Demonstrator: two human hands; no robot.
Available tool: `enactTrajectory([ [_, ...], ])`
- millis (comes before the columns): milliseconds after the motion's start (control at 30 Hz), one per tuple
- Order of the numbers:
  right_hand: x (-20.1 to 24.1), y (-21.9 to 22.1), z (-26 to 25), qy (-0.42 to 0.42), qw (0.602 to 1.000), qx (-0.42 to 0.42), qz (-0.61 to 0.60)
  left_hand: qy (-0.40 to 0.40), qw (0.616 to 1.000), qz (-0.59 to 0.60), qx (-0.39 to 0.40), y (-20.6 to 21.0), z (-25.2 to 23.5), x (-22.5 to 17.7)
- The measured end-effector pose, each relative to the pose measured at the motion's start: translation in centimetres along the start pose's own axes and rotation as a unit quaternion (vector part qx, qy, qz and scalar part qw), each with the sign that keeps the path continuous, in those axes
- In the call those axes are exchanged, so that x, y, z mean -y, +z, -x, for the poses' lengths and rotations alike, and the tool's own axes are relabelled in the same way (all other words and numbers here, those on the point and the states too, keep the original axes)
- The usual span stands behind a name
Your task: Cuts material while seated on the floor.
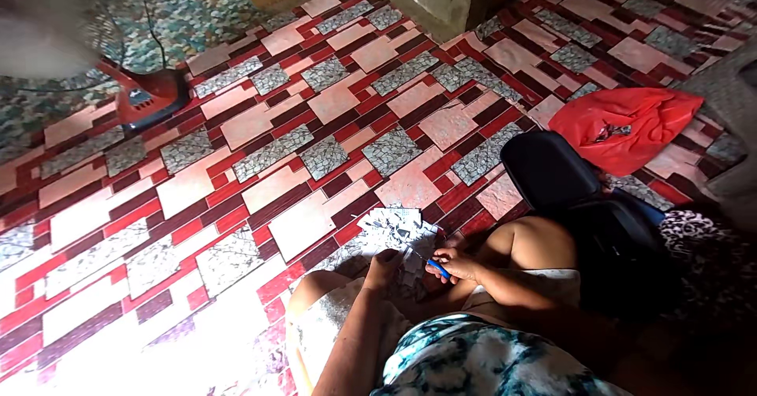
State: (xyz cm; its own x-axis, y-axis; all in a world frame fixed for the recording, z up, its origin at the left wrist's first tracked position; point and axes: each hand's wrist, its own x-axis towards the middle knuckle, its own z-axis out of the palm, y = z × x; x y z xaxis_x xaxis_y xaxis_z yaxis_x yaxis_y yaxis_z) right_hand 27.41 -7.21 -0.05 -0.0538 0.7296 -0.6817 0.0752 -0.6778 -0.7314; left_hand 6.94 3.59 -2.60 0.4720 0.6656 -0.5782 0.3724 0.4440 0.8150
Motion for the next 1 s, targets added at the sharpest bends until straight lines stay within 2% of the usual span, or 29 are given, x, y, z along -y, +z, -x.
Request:
enactTrajectory([
  [467,-0.02,-0.24,-0.15,-0.055,0.997,-0.006,0.051,0.003,1.000,-0.013,0.023,0.10,-0.26,0.12],
  [700,-0.05,-0.26,-0.41,-0.002,1.000,0.005,0.000,-0.003,1.000,0.020,0.003,0.25,-0.20,0.03],
  [1000,-0.31,-0.17,-0.85,-0.015,1.000,0.014,0.021,-0.008,1.000,0.022,0.011,0.40,-0.17,-0.06],
])
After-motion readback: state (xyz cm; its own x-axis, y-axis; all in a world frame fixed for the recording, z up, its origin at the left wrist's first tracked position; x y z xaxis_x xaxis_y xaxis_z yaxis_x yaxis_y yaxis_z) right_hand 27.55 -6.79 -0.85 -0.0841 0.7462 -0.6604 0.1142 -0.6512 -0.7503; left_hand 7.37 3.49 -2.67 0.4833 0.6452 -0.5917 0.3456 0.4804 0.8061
